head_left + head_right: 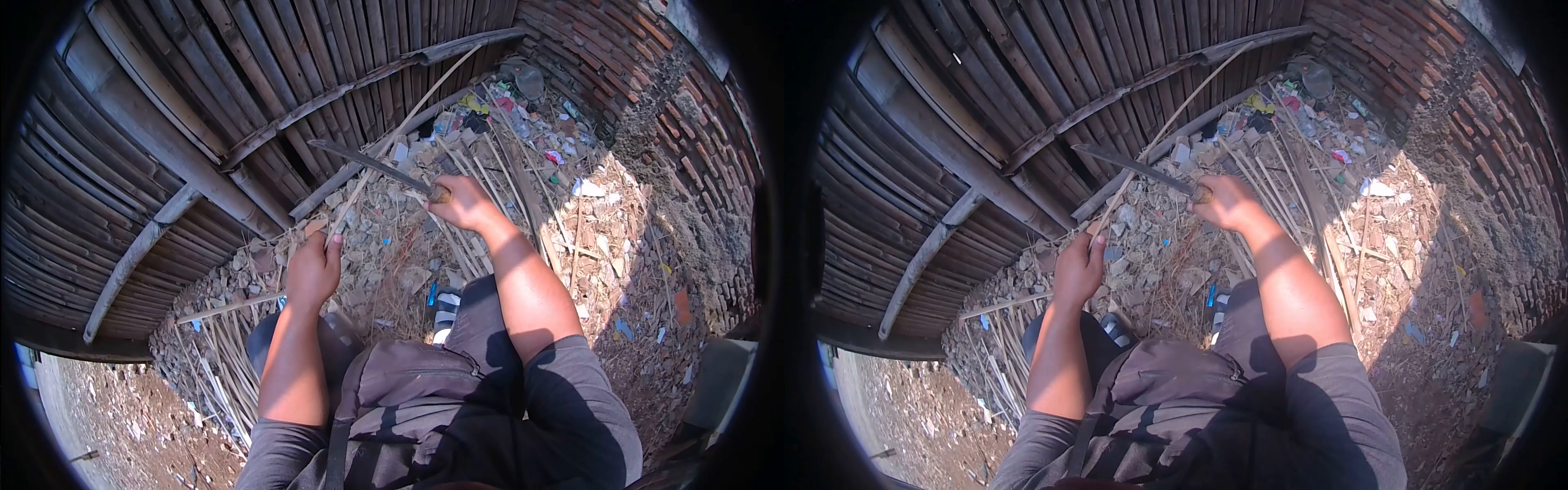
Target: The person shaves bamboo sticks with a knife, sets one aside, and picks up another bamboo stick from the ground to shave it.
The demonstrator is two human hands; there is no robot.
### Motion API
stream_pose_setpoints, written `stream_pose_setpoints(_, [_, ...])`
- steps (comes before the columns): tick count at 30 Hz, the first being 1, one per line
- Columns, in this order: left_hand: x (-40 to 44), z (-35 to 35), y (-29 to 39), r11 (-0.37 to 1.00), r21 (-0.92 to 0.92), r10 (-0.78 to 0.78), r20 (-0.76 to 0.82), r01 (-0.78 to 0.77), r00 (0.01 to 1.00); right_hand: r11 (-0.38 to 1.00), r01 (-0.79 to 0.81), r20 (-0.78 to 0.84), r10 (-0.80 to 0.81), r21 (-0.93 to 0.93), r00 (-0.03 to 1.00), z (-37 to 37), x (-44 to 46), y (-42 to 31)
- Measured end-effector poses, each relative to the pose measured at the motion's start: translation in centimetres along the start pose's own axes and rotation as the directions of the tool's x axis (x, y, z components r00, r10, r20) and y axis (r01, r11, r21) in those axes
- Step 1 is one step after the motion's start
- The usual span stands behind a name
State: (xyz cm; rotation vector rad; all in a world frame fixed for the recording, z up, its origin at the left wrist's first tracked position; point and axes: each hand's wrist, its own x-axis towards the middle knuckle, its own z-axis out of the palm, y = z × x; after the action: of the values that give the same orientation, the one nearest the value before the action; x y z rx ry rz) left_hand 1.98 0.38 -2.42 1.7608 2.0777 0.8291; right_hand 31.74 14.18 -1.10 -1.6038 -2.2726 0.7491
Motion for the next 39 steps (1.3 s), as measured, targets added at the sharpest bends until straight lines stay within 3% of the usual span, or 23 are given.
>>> stream_pose_setpoints(14, [0.0,0.0,-0.2,0.999,0.038,-0.028,0.066,0.025,0.997,0.998,0.06,0.02,-0.059,-0.033,0.998,0.9,0.1,0.4])
stream_pose_setpoints(20, [0.0,0.0,0.0,0.997,0.078,-0.03,0.129,0.02,0.991,0.987,0.093,0.077,-0.083,-0.134,0.994,1.4,0.5,0.1])
stream_pose_setpoints(32, [-0.3,-0.1,0.3,0.993,0.115,-0.023,0.206,-0.001,0.978,0.991,0.035,0.112,-0.02,-0.127,0.993,1.4,0.2,-0.8])
stream_pose_setpoints(39, [-0.2,0.1,0.0,0.991,0.135,-0.024,0.233,-0.008,0.972,0.989,0.091,0.079,-0.082,-0.117,0.993,2.3,0.4,-0.1])
